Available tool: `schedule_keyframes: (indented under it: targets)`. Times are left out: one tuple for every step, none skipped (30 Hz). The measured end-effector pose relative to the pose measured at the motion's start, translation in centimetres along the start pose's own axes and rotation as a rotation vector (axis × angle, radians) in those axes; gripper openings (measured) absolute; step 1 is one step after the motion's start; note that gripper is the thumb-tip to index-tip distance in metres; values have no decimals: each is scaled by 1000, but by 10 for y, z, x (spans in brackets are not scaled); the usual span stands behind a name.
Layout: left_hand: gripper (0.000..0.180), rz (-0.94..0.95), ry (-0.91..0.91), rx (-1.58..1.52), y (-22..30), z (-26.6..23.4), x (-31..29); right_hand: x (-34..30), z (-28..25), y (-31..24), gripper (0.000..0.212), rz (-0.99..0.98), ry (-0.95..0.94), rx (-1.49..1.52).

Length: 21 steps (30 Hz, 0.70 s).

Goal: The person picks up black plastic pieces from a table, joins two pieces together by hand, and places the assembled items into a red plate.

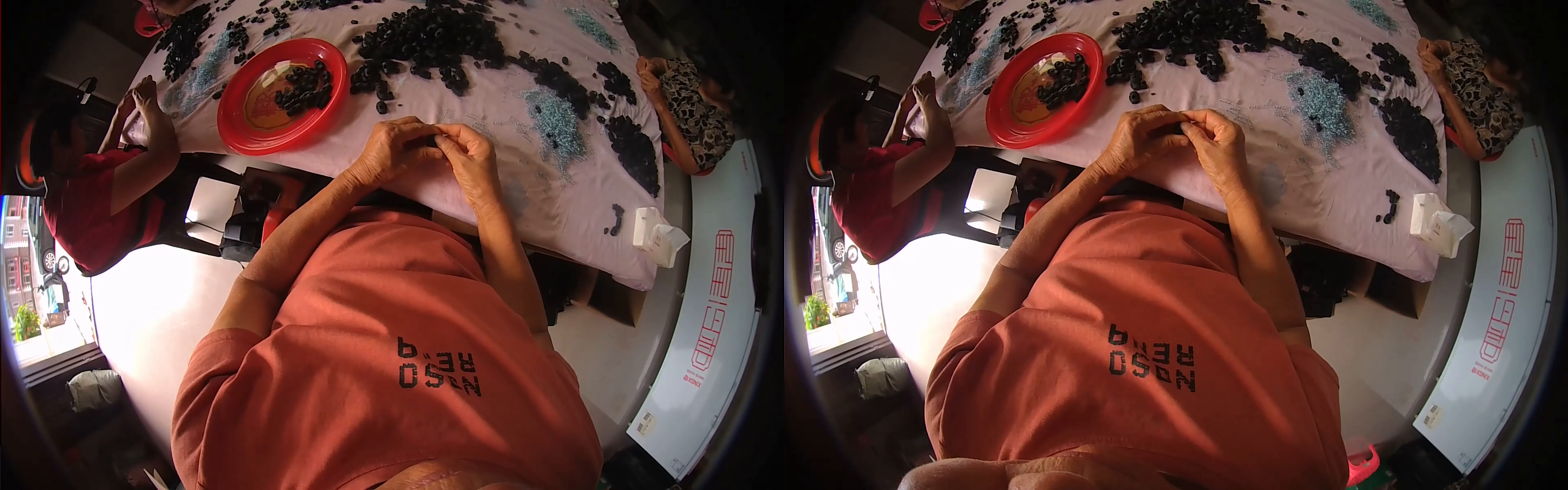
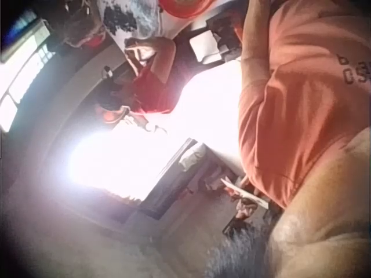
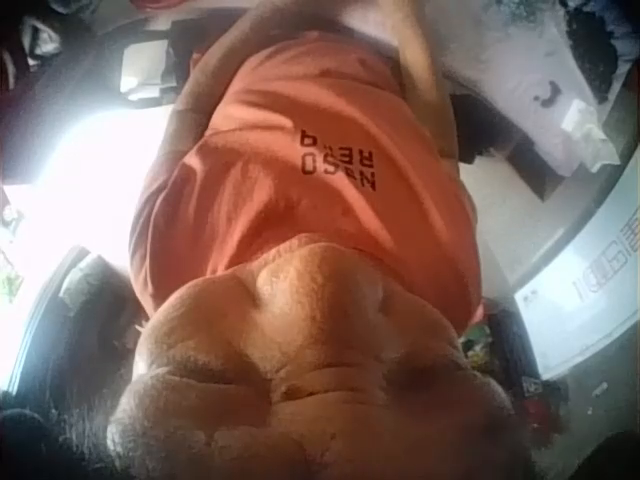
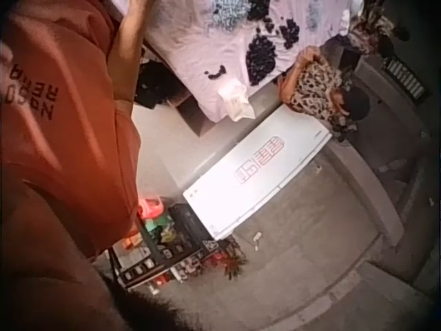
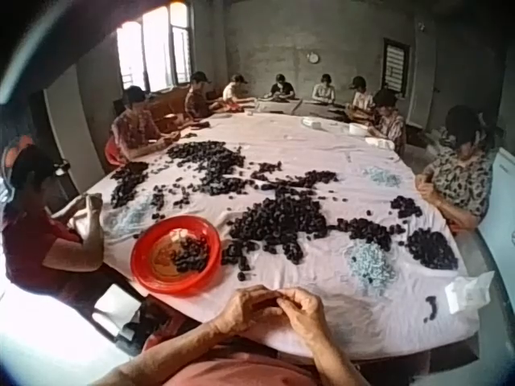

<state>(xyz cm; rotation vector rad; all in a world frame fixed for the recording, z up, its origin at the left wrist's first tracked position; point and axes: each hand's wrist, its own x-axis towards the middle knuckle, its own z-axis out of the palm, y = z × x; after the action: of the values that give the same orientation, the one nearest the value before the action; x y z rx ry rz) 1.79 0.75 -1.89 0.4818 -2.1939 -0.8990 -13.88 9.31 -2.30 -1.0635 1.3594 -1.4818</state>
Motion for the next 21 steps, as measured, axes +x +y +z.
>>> schedule_keyframes:
  targets:
    - [36, -1, 2, 2, -1, 0, 0, 0, 1, 0, 13, -15, 12, -5]
    - [36, 5, -4, 15, 0, 0, 0, 0, 0, 0, 13, -14, 13, -5]
    - [36, 11, -9, 28, 1, 0, 0, 1, -1, 1, 14, -6, 4, -12]
    - [36, 10, -10, 27, 2, 0, 0, 1, -2, 2, 15, 2, -5, -19]
    - [37, -3, -14, 33, 3, 0, 0, 2, -2, 4, 15, 1, -6, -19]
    - [37, -17, -18, 39, 4, 0, 0, 3, -1, 6, 16, -31, 4, 10]
    - [37, -16, -17, 41, 5, 0, 0, 3, 0, 8, 17, -63, 15, 39]
    - [38, -10, -15, 47, 4, 1, 1, 3, 0, 8, 17, -63, 14, 39]
    - [38, -5, -13, 54, 4, 2, 1, 3, 0, 9, 18, -71, 16, 32]
    - [38, -4, -13, 55, 3, 2, 1, 4, 0, 9, 19, -79, 18, 25]
    - [38, 7, -2, 53, 3, 3, 1, 4, 0, 9, 19, -79, 19, 25]
    - [38, 19, 9, 51, 3, 3, 1, 4, 0, 9, 19, -97, 24, 11]
    - [38, 19, 8, 50, 4, 3, 1, 5, 0, 9, 20, -115, 29, -4]
    - [38, 11, 13, 42, 5, 2, 1, 5, -1, 9, 20, -115, 30, -4]
    - [37, 2, 17, 33, 6, 2, 1, 5, -2, 9, 21, -101, 28, -21]
    - [37, 2, 17, 33, 5, 2, 0, 5, -2, 8, 21, -87, 26, -39]
    - [36, 1, 18, 39, 4, 3, 0, 4, -1, 7, 21, -86, 27, -39]
    - [35, -1, 19, 44, 3, 3, -1, 3, 0, 6, 22, -81, 35, -42]
    - [35, -1, 19, 44, 1, 2, -2, 3, 0, 5, 22, -75, 42, -45]
    - [34, 9, 19, 56, 2, 2, -2, 3, 0, 7, 22, -75, 43, -45]
    - [33, 18, 19, 69, 2, 1, -2, 4, -1, 9, 22, -67, 41, -25]
